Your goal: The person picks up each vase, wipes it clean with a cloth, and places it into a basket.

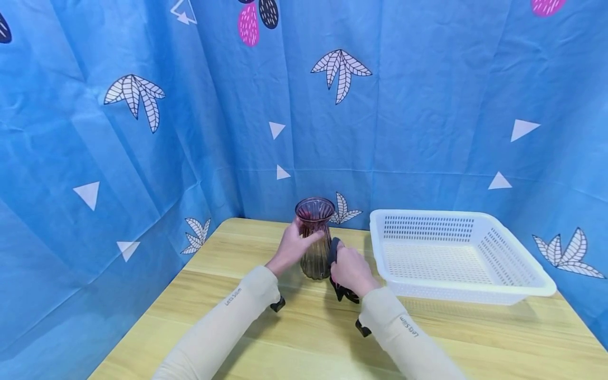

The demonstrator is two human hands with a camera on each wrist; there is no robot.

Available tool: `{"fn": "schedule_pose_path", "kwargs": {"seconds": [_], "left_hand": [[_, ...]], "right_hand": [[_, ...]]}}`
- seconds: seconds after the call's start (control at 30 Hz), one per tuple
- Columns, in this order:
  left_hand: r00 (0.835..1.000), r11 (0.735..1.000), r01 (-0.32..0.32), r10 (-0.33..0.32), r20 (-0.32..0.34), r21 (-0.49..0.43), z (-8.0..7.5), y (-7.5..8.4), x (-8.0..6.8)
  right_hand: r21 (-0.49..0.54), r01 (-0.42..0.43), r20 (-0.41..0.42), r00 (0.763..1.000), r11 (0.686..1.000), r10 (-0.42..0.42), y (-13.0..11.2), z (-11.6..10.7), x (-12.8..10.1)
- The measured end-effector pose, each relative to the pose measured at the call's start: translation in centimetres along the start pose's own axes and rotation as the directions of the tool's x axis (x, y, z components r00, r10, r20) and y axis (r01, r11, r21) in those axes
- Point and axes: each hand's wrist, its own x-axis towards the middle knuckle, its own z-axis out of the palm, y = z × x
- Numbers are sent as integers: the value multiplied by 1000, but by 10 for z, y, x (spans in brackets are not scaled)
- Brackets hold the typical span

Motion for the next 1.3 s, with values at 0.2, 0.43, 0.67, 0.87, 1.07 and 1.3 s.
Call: {"fn": "schedule_pose_path", "kwargs": {"seconds": [0.2,0.43,0.67,0.87,1.07,1.3], "left_hand": [[998,1000,-6,7,-65,20,5,1,2],[995,996,-7,16,-103,89,4,2,2],[995,994,-30,40,-93,106,2,4,1],[998,996,-18,23,-59,86,3,3,2],[1000,999,2,-2,-5,51,2,4,1],[1000,1000,-20,20,13,7,3,2,-1]], "right_hand": [[15,8,33,999,1000,-8,11,17,-2],[55,-28,62,998,998,25,10,8,-9],[74,-10,-25,1000,997,12,1,-11,-14],[97,61,-133,990,993,-47,-13,-38,-11],[126,70,-158,986,990,-50,-18,-50,-7],[40,2,-72,997,999,1,-5,-29,2]]}}
